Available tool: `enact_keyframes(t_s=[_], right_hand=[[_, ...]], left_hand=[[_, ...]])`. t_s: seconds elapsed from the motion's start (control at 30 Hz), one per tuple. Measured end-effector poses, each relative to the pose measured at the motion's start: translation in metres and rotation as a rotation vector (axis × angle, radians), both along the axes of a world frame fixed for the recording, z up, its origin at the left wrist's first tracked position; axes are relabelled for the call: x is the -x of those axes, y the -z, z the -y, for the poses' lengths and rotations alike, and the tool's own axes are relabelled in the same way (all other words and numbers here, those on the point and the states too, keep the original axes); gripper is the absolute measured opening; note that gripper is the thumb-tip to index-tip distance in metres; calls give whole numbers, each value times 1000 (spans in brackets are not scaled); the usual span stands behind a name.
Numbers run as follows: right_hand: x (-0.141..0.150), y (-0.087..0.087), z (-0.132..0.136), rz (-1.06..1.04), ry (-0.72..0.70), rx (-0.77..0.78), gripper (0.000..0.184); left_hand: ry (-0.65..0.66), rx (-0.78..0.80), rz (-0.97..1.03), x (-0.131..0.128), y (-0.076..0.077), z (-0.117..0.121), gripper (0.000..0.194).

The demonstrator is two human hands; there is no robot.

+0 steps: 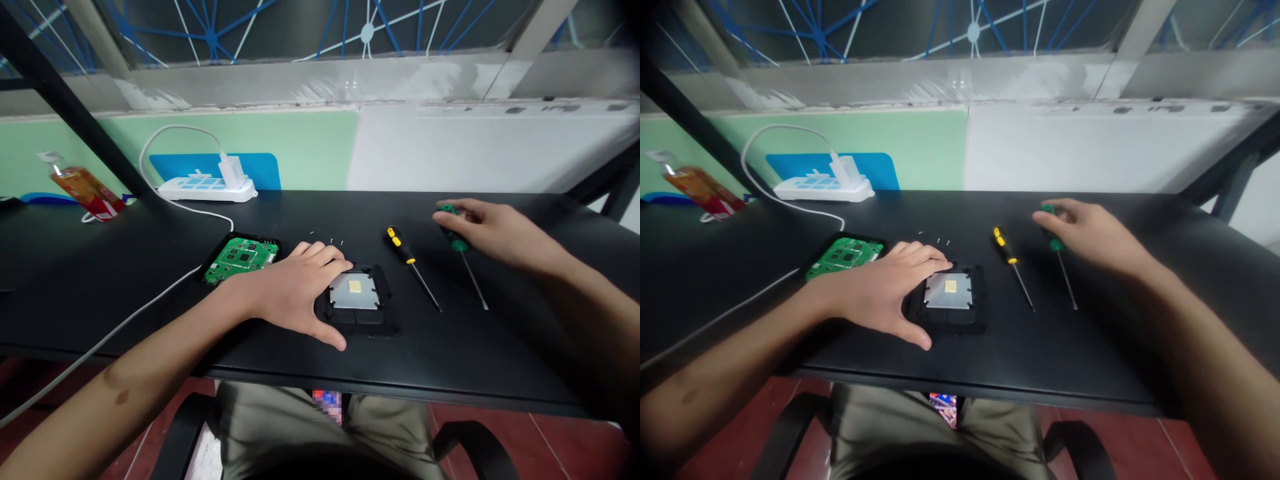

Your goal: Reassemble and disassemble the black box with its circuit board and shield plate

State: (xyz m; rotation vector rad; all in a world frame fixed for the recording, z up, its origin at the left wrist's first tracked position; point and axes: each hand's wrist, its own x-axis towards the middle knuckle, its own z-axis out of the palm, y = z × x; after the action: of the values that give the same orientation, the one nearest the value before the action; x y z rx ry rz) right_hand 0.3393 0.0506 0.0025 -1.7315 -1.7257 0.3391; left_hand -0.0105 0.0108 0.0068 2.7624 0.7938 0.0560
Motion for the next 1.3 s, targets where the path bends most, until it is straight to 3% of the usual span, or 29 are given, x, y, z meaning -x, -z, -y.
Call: enact_keyframes(t_s=[0.17, 0.33, 0.4, 0.47, 0.57, 0.77, 1.03, 1.13, 1.3], right_hand=[[11, 12, -4, 237, 58, 82, 46], [34, 5, 13, 316, -58, -91, 51], [51, -3, 29, 314, -257, -147, 50], [68, -8, 44, 315, -613, -150, 49], [87, -7, 57, 395, -774, -97, 58], [92, 3, 55, 419, -756, -70, 53], [96, -10, 52, 342, -748, -82, 46], [98, -17, 47, 343, -750, -156, 49], [96, -15, 40, 322, -735, -396, 49]], left_hand=[[5, -5, 24, 1, 2, 0, 109], [-5, -30, 36, 1, 4, 1, 113], [-7, -40, 45, 1, 4, 1, 113], [-9, -54, 55, 1, 5, 2, 114], [-10, -70, 62, 0, 7, 1, 114], [-11, -57, 48, 0, 7, 0, 120], [-17, -34, 124, 0, 6, 1, 123], [-45, -85, 247, -2, 1, 1, 109], [-117, -242, 354, -3, -6, -4, 67]])
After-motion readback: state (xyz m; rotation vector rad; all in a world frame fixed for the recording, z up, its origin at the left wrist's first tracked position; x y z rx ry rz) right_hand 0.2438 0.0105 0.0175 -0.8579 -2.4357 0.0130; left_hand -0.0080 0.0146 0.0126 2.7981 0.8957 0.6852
